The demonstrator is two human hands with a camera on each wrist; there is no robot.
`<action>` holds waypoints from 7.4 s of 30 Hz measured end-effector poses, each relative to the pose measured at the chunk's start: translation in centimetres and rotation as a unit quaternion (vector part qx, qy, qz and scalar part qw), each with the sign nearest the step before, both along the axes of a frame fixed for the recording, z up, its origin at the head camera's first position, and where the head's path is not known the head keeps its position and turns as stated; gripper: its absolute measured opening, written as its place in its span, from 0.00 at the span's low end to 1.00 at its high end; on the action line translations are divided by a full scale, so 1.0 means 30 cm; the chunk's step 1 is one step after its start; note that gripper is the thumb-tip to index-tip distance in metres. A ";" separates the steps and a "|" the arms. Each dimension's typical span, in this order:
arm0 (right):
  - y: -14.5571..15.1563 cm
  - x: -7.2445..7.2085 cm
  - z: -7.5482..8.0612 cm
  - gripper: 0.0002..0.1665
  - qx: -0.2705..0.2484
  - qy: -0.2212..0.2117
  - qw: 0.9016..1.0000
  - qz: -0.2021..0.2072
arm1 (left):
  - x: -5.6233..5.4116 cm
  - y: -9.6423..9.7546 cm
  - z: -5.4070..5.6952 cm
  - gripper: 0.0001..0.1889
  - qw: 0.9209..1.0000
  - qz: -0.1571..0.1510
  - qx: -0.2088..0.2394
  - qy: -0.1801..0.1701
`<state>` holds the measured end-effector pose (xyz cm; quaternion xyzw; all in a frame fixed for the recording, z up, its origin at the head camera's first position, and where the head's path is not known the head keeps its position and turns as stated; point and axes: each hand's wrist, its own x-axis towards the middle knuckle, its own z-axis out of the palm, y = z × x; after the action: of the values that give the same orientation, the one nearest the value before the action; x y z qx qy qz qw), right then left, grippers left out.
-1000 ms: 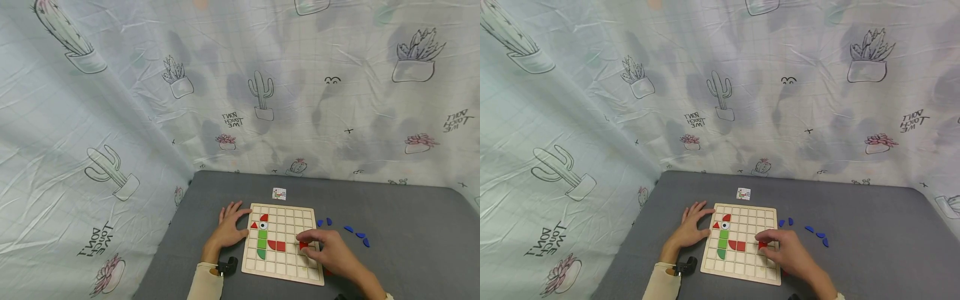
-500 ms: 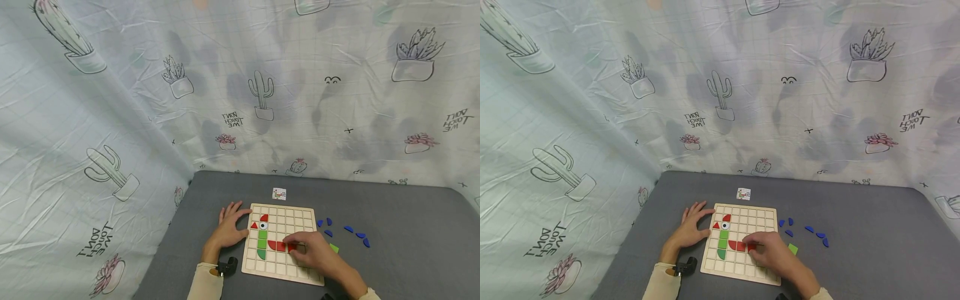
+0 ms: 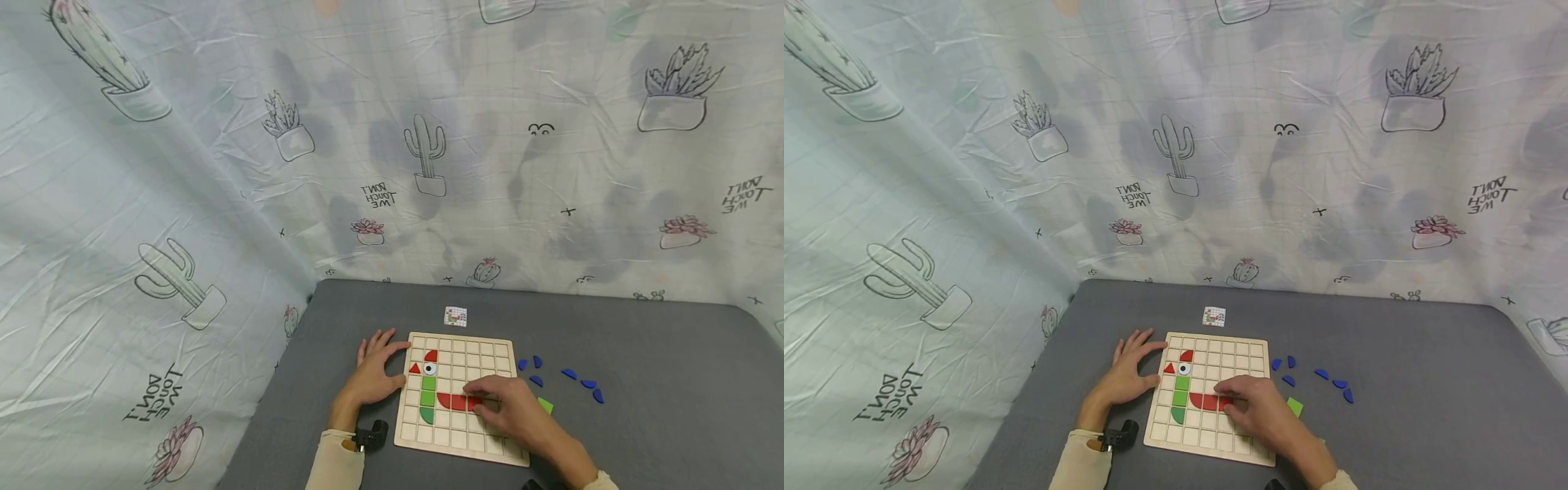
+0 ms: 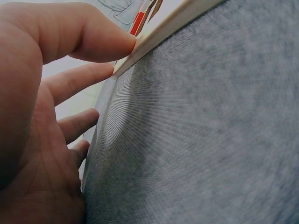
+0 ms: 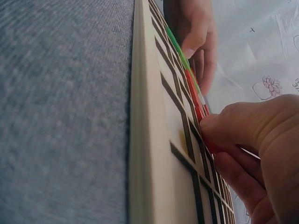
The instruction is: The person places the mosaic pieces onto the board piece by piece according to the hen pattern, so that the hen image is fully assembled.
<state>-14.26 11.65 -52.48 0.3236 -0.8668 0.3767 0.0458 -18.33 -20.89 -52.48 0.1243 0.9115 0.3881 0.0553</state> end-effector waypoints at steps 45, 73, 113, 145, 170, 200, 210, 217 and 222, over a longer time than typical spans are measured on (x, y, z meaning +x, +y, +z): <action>0.397 0.242 0.007 0.25 0.012 -0.129 0.945 -0.300 | -0.004 -0.008 -0.028 0.34 0.999 -0.005 0.023 0.023; 0.285 0.142 -0.001 0.26 0.020 -0.040 0.961 -0.271 | 0.001 -0.007 -0.003 0.34 1.000 -0.005 0.014 0.009; -0.115 0.160 0.059 0.22 -0.117 -0.086 0.984 -0.099 | -0.002 -0.013 -0.001 0.34 1.000 -0.006 0.000 -0.001; -0.192 0.167 0.016 0.27 -0.066 -0.002 0.993 -0.103 | 0.000 -0.015 0.000 0.34 1.000 -0.006 0.006 0.001; 0.250 0.292 0.043 0.23 -0.158 -0.242 0.931 -0.225 | 0.005 -0.013 -0.008 0.34 1.000 -0.002 0.001 0.002; 0.425 0.229 -0.043 0.29 -0.014 0.010 0.989 -0.147 | -0.002 -0.006 -0.005 0.34 1.000 -0.003 -0.001 -0.007; 0.404 0.234 -0.055 0.31 -0.011 0.045 0.989 -0.141 | 0.000 -0.007 -0.006 0.34 1.000 -0.001 0.002 -0.001; 0.382 0.241 -0.037 0.29 -0.008 0.028 0.983 -0.179 | 0.002 -0.009 -0.010 0.34 1.000 -0.007 0.004 -0.002; 0.350 0.232 -0.004 0.29 -0.041 0.047 0.986 -0.152 | -0.001 -0.011 -0.008 0.34 1.000 -0.006 0.008 0.000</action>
<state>-7.31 22.14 -52.61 0.2029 -0.8869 0.3846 0.1563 -18.36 -21.22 -52.73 0.1308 0.9074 0.3953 0.0566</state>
